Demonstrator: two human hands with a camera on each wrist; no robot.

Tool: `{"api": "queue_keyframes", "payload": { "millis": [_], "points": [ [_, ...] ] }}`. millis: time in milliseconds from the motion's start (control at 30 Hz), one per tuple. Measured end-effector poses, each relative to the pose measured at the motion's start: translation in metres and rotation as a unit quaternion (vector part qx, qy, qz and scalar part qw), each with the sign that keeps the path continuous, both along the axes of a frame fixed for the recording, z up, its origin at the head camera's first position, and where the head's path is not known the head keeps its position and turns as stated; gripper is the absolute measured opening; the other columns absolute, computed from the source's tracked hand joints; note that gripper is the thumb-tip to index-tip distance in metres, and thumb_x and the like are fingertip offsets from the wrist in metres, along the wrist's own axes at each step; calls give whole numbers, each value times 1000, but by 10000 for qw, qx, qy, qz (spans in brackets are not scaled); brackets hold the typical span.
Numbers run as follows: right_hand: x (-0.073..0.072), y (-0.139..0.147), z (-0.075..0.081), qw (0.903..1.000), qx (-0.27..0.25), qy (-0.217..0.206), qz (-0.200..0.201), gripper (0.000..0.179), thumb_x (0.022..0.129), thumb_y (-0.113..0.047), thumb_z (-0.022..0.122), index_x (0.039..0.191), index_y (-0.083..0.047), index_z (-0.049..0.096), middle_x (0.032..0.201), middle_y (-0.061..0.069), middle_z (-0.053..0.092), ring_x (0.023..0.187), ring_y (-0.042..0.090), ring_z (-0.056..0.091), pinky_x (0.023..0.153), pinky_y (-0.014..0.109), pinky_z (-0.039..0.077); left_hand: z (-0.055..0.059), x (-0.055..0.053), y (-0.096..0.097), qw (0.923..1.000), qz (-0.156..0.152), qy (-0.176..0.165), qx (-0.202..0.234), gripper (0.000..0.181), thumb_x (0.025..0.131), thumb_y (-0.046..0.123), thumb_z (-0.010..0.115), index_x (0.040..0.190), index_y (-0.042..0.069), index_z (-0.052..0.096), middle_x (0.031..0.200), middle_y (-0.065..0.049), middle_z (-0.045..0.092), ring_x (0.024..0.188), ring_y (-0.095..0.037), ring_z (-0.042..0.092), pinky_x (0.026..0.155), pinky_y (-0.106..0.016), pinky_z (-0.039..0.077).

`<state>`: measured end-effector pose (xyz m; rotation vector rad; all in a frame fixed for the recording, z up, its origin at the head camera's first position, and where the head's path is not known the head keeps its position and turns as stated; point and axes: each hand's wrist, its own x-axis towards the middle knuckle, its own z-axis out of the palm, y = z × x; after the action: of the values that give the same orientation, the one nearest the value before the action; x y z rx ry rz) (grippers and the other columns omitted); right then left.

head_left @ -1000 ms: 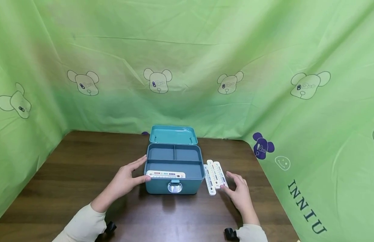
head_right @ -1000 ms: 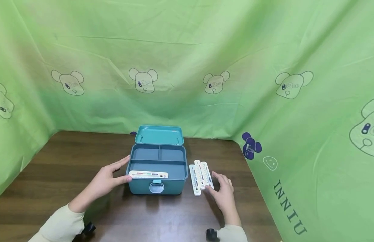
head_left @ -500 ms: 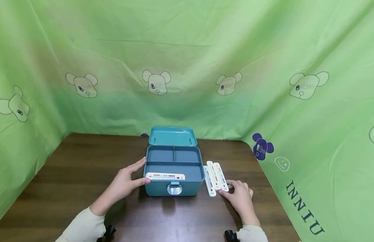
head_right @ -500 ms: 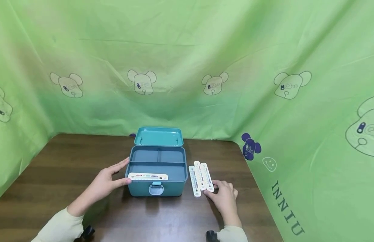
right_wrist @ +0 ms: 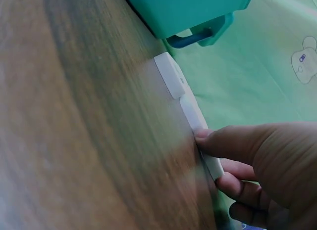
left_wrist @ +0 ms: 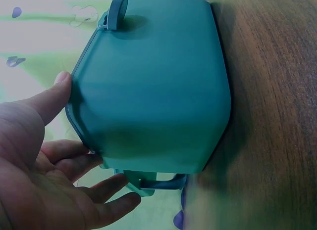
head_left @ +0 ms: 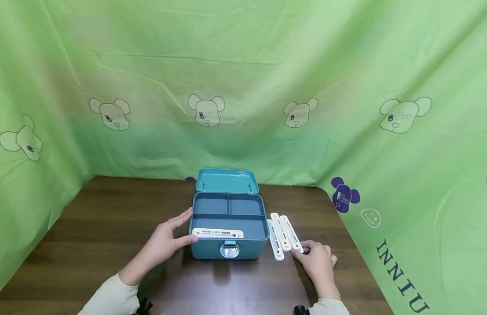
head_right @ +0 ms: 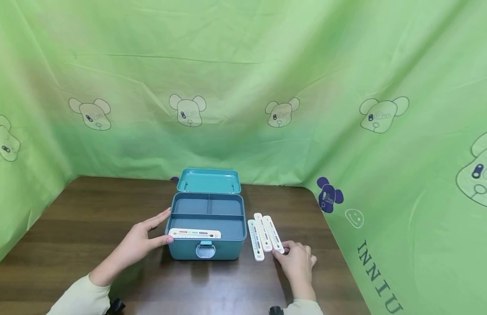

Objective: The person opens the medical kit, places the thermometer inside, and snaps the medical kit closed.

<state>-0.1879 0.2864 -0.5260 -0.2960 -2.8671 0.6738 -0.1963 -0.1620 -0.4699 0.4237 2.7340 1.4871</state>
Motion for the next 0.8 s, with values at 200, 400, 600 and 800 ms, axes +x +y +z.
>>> {"api": "queue_keyframes", "payload": {
  "millis": [200,400,600,800],
  "points": [
    [-2,5,-1,9973,-522,355,-373,38,82,-31,83,108,-5,78,95,11,77,99,40,61,84,54,39,0,1,-1,10000,2,50,-17,88,83,50,83,155,15,47,161,4,42,150,-32,37,117,-58,36],
    [-2,10,-1,9898,-1057,733,-605,32,83,-23,83,108,-3,77,95,12,75,94,34,64,80,44,43,0,2,0,10000,-43,34,-42,88,84,52,80,155,13,45,162,2,41,149,-31,38,116,-56,37],
    [-3,8,-1,9848,-1261,1047,-571,28,82,-16,82,108,-5,77,98,15,73,95,32,60,81,41,40,3,3,1,10000,-36,-44,-24,88,86,49,80,156,12,43,163,-1,39,149,-32,37,116,-57,37],
    [-2,4,7,9726,-1720,1529,-319,30,83,-10,79,112,-1,74,107,21,68,98,31,54,82,38,35,3,2,3,10000,-89,-24,-5,86,86,46,81,156,12,44,163,0,39,150,-30,37,117,-55,36]
  ]
}}
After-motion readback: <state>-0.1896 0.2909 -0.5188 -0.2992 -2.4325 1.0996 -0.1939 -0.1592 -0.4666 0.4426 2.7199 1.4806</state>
